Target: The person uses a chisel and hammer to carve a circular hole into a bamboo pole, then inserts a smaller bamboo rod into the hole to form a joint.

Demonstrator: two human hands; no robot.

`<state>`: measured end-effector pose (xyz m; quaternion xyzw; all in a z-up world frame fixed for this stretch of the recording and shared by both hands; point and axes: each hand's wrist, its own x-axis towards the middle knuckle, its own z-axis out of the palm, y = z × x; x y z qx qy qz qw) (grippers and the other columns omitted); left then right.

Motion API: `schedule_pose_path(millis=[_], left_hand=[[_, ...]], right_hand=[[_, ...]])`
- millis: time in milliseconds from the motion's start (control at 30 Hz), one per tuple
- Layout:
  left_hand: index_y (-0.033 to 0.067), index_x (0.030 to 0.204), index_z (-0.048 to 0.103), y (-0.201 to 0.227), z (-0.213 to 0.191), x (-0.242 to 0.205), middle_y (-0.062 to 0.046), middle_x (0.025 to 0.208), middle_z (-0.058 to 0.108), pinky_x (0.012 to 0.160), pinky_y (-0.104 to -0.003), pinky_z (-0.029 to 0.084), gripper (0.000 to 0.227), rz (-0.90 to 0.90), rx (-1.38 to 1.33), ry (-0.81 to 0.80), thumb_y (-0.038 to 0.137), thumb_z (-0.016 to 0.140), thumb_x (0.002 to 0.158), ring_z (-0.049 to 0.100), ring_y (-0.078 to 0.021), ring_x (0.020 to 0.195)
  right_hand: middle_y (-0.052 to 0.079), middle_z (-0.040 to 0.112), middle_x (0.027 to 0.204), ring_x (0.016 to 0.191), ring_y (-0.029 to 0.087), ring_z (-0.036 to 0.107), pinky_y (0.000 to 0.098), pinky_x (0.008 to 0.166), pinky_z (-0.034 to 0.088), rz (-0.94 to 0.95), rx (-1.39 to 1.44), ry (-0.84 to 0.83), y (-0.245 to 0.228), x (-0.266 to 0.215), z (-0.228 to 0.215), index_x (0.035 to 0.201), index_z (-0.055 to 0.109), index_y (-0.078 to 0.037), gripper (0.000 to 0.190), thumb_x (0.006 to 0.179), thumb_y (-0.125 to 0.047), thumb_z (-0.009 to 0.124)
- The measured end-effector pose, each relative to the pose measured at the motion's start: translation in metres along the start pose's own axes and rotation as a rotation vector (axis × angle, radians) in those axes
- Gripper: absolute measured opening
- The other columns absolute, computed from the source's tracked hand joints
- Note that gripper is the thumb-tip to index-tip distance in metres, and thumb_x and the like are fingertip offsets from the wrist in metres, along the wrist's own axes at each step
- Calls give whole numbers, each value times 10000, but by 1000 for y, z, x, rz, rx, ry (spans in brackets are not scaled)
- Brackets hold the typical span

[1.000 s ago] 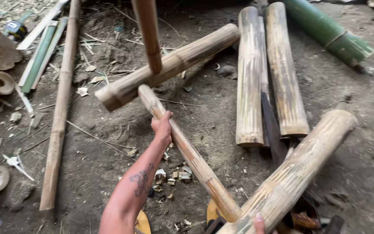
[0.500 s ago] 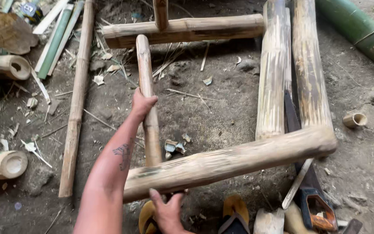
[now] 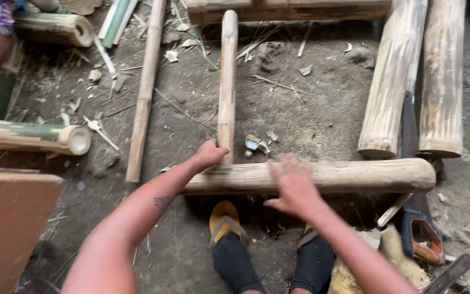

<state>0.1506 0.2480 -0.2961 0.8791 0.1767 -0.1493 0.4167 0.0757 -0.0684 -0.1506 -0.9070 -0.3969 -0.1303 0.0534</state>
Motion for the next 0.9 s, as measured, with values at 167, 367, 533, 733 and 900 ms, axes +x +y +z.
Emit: schedule_pose_path(millis=[167,367,533,733,900], left_hand=[[102,1224,667,9,6,-64,-178,1132,729,970,-477,507,520,20,167,138,462,708,851,675,-367,1081],[-20,1356,494,59,19,-103,-240,1208,641,922,-545,450,548,88,471,336,341,633,969,600,-405,1133],[55,1352,498,135,26,-144,-154,1284,609,998,-471,456,521,619,768,28,214,626,873,568,-317,1226],[-6,1480,288,270,144,-169,-202,1438,456,1051,-523,362,1029,806,785,-200,489,815,747,445,-358,1292],[62,1574,223,312,220,-154,-155,1421,470,1050,-577,374,1181,682,930,-106,434,896,678,484,-339,1273]], right_hand=[[165,481,1413,1348,325,444,594,1131,322,175,-99,-534,9,7,-17,1533,328,-83,1116,635,-384,918],[258,528,1362,1260,410,483,618,1028,363,209,140,-220,27,-30,13,1448,386,-18,1071,612,-444,902],[178,589,1328,1293,353,563,449,1120,447,950,281,350,85,-125,13,1364,542,-92,492,978,-356,697],[297,398,1391,1334,472,370,607,1055,298,1668,271,-29,158,-218,-1,1379,356,-3,972,704,-491,858],[282,629,1231,1184,438,597,611,1122,303,1680,451,-181,183,-242,13,1488,212,34,1093,739,-475,824]])
